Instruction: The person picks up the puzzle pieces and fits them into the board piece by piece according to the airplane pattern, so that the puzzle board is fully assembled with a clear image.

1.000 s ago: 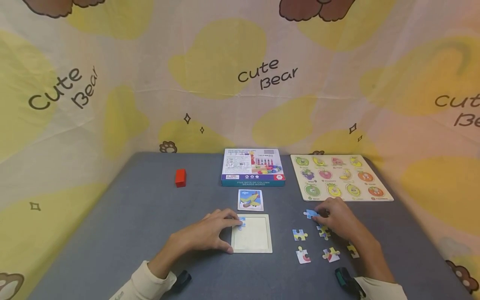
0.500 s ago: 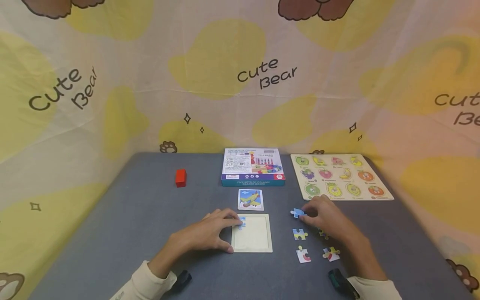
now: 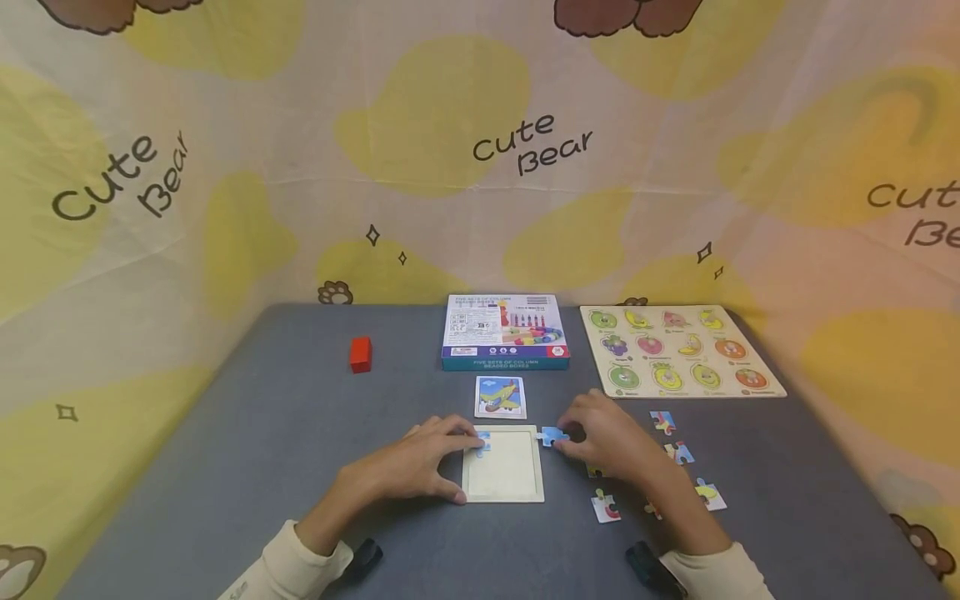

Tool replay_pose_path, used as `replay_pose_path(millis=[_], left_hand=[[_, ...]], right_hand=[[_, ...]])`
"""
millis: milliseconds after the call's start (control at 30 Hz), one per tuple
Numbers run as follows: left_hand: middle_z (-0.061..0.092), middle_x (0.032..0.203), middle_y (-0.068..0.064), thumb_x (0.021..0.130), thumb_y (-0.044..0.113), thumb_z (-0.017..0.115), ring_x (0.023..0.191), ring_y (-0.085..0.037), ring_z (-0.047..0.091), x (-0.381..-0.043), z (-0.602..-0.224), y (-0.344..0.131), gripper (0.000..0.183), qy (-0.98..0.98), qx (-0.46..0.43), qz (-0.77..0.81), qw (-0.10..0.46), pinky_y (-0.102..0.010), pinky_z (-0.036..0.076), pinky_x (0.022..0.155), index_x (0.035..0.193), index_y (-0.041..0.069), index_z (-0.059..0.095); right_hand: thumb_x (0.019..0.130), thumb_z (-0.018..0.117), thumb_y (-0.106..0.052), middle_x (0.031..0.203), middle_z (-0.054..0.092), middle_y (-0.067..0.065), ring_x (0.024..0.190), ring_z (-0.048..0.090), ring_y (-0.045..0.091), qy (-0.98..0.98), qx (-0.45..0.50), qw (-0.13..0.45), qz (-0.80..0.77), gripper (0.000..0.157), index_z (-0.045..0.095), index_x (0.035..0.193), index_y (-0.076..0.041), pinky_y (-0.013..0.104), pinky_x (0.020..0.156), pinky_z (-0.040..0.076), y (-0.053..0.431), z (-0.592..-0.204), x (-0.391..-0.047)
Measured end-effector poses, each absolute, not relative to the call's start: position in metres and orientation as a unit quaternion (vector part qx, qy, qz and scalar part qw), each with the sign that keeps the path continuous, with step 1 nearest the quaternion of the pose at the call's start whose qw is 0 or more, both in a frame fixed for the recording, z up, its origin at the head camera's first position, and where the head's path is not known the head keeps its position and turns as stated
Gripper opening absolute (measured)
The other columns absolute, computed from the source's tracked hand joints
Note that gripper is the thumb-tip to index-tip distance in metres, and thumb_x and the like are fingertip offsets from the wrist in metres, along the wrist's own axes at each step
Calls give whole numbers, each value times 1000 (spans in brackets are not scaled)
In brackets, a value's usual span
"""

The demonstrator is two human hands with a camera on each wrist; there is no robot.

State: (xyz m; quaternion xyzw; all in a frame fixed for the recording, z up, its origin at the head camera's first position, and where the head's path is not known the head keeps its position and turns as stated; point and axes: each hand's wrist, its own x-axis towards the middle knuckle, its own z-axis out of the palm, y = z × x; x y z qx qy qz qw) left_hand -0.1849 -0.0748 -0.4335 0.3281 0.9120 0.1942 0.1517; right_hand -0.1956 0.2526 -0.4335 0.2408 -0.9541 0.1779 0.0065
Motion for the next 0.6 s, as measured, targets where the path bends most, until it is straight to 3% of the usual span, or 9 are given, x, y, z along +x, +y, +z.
replay_pose_path(millis=[200,600], left_hand=[[51,150,7,87,46,87,130,-18,47,-186,-432,-75,73,912,329,189,155,-44,41,108,152,25,61],[53,147,7,87,46,87,127,-18,49,-186,-432,-76,71,909,339,194,146,-43,42,104,150,24,63]], right_hand=[[90,86,-35,99,66,-9,95,51,11,-943,281,24,174,21,82,101,-17,37,84,50,231,-432,-197],[90,86,-32,99,69,-7,96,53,13,-936,309,30,167,22,82,102,-13,38,86,51,194,-432,-201]])
